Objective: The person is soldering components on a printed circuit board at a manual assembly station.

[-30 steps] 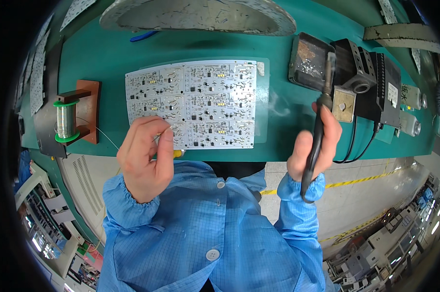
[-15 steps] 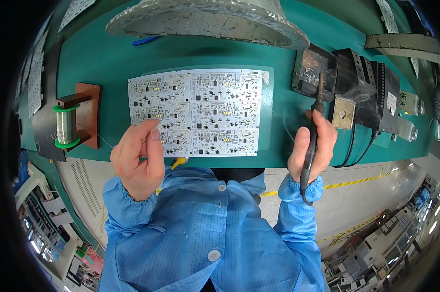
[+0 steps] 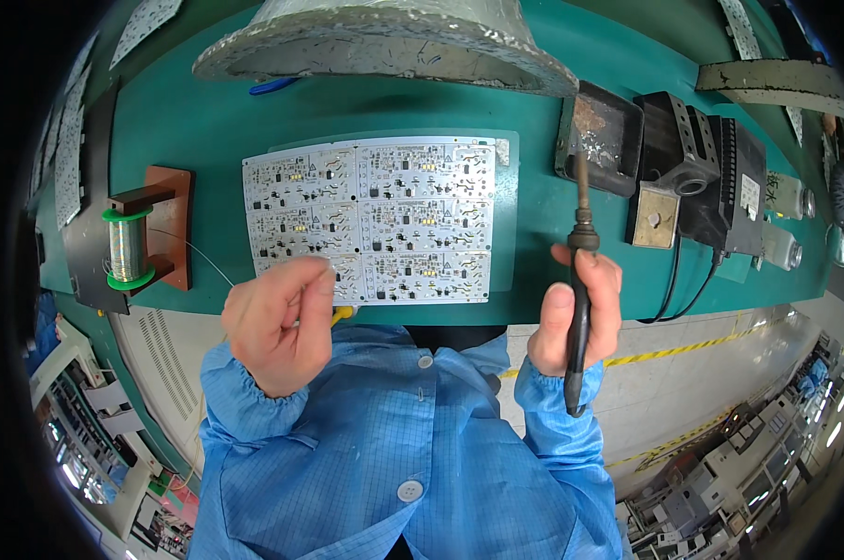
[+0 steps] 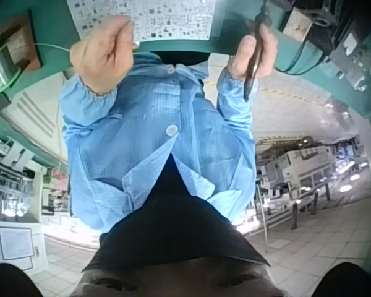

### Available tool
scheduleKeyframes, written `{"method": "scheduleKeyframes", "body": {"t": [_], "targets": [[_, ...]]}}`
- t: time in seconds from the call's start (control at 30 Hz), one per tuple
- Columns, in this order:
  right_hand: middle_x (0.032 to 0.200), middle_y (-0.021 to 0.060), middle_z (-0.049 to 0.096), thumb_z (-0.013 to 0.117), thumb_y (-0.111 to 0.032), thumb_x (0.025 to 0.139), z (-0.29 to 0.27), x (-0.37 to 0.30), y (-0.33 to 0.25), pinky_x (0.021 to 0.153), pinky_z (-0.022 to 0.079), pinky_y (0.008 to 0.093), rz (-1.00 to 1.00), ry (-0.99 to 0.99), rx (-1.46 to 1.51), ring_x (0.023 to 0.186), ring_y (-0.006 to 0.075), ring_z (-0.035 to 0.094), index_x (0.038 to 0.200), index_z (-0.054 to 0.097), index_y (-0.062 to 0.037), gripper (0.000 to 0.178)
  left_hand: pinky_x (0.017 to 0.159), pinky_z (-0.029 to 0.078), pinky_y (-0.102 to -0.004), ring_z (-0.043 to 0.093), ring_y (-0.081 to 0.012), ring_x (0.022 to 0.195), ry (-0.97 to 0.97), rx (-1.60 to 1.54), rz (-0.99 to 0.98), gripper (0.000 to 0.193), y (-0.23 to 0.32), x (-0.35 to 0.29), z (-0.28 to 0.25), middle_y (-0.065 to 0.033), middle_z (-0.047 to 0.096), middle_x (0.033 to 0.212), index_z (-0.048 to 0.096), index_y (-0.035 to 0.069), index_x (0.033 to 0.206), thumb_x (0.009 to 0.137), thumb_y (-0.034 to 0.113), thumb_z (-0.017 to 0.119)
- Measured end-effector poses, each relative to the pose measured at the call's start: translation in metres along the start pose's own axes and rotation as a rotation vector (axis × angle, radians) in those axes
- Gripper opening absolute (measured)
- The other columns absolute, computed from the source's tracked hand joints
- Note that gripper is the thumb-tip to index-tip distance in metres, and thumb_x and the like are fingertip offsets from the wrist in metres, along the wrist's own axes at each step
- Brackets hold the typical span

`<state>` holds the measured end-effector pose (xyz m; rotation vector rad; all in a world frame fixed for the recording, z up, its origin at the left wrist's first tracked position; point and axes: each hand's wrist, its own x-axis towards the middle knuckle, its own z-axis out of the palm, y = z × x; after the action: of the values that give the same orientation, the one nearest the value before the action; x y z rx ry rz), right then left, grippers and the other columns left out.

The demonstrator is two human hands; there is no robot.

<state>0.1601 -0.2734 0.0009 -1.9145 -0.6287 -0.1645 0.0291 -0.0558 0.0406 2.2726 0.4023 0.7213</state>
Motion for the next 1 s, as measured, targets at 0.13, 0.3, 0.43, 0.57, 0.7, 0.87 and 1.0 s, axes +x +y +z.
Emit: {"method": "scheduleKeyframes", "body": {"t": [0.13,0.3,0.43,0.57,0.7,0.87,1.0], "targets": [[0.097,0.0222,0.061,0.055,-0.022,0.088,0.004,-0.009,-0.019,0.081,0.046,0.0398,-0.003,-0.152,0.121,0.086,0.0271,0.059,0.120,0.049,0.0012,0.039,0.038,0.035,-0.0304,0.048,-0.0193,0.041,-0.073,-0.038,0.085,0.021,0.010,-0.003,-0.002,-0.0050,0.048,0.054,0.063,0.003,0.080,0.063,-0.004,0.073],[0.105,0.0242,0.057,0.060,-0.013,0.086,0.020,-0.022,-0.048,0.070,0.049,0.0370,0.086,-0.387,0.446,0.077,0.0239,0.059,0.122,0.046,-0.0068,0.040,0.037,0.031,-0.0302,0.044,-0.0157,0.040,-0.184,-0.211,0.173,0.026,0.023,-0.010,0.004,-0.0011,0.044,0.056,0.063,0.006,0.078,0.057,0.001,0.077],[0.105,0.0250,0.056,0.058,0.003,0.084,0.026,-0.026,-0.056,0.063,0.052,0.0321,0.123,-0.397,0.615,0.074,0.0213,0.059,0.123,0.045,-0.0071,0.043,0.035,0.029,-0.0292,0.043,-0.0152,0.039,-0.243,-0.283,0.194,0.028,0.026,-0.015,0.012,-0.0007,0.045,0.056,0.064,0.006,0.080,0.056,0.000,0.078],[0.104,0.0245,0.055,0.056,0.009,0.082,0.023,-0.025,-0.054,0.060,0.052,0.0308,0.133,-0.395,0.641,0.072,0.0206,0.059,0.124,0.044,-0.0075,0.047,0.036,0.030,-0.0286,0.043,-0.0142,0.040,-0.287,-0.297,0.193,0.026,0.027,-0.019,0.011,-0.0010,0.046,0.057,0.064,0.005,0.082,0.059,-0.003,0.075],[0.102,0.0222,0.054,0.056,0.013,0.080,0.020,-0.025,-0.051,0.060,0.052,0.0311,0.126,-0.357,0.618,0.070,0.0209,0.059,0.125,0.044,-0.0078,0.050,0.036,0.031,-0.0288,0.045,-0.0144,0.041,-0.300,-0.292,0.175,0.026,0.026,-0.019,0.014,-0.0013,0.047,0.058,0.065,0.005,0.083,0.059,-0.003,0.074],[0.100,0.0208,0.054,0.054,0.012,0.081,0.017,-0.025,-0.044,0.060,0.051,0.0324,0.078,-0.229,0.429,0.070,0.0210,0.059,0.126,0.043,-0.0086,0.050,0.039,0.033,-0.0294,0.048,-0.0169,0.045,-0.264,-0.189,0.149,0.027,0.020,-0.016,0.003,-0.0022,0.049,0.058,0.065,0.004,0.084,0.058,-0.004,0.072],[0.103,0.0183,0.058,0.054,0.010,0.083,0.011,-0.020,-0.025,0.069,0.051,0.0336,0.074,-0.019,0.331,0.075,0.0217,0.060,0.125,0.045,-0.0062,0.046,0.040,0.035,-0.0288,0.047,-0.0175,0.046,-0.196,0.004,0.087,0.020,0.011,-0.013,-0.019,-0.0040,0.045,0.058,0.065,0.004,0.083,0.065,-0.003,0.069]]}}
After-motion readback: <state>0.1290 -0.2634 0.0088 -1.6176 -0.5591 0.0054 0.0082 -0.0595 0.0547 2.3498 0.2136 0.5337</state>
